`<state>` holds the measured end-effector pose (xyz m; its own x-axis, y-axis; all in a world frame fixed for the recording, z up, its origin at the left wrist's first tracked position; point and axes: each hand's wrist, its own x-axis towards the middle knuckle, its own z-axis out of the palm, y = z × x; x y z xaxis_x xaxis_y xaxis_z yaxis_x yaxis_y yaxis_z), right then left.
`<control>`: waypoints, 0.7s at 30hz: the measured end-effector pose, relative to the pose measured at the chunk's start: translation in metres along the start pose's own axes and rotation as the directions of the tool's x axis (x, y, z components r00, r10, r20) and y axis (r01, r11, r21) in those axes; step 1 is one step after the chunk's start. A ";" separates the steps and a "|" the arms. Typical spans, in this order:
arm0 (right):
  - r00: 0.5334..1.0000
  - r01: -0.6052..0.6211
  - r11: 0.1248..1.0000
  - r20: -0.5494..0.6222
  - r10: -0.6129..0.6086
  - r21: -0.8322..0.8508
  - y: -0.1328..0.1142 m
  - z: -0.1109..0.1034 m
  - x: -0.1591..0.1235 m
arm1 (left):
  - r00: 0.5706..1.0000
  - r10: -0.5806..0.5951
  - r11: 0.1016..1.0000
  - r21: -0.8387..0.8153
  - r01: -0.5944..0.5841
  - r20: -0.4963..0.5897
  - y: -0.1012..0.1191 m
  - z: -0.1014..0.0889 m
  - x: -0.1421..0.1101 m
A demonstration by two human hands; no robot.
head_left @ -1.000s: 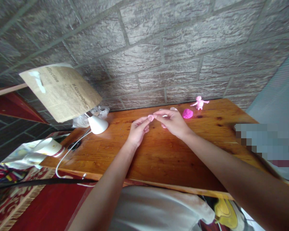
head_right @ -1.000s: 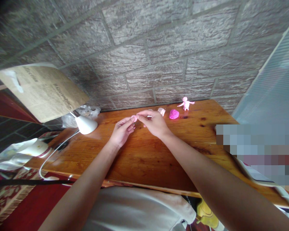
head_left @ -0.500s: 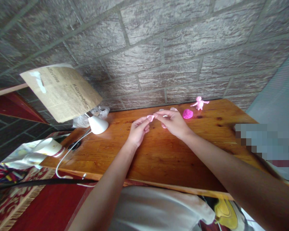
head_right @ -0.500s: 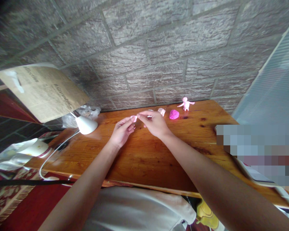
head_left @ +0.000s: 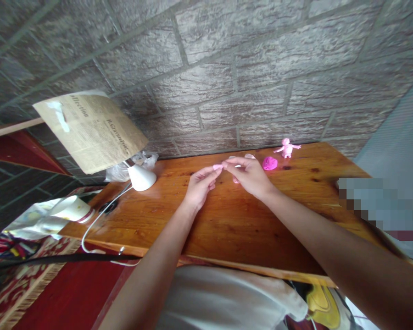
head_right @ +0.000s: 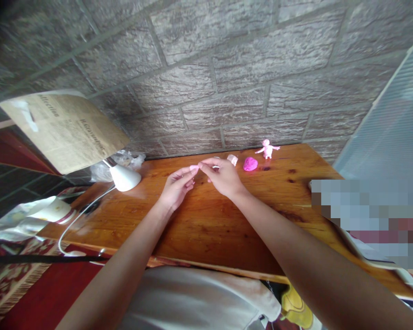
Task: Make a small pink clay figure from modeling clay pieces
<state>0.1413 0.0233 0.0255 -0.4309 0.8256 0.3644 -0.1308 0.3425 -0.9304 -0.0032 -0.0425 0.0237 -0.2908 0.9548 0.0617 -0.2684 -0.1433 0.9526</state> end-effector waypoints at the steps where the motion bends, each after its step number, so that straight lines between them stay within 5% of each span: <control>1: 1.000 0.000 1.000 0.005 0.000 0.006 0.000 0.000 0.000 | 1.000 -0.002 1.000 0.000 0.002 -0.004 0.000 0.000 0.000; 21: 1.000 -0.006 1.000 -0.008 0.006 0.022 -0.005 0.001 -0.002 | 0.998 0.068 0.994 0.084 -0.067 -0.014 -0.002 0.000 0.000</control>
<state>0.1418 0.0200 0.0295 -0.4247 0.8311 0.3590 -0.1476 0.3277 -0.9332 -0.0025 -0.0420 0.0220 -0.3210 0.9391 0.1227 -0.1702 -0.1846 0.9680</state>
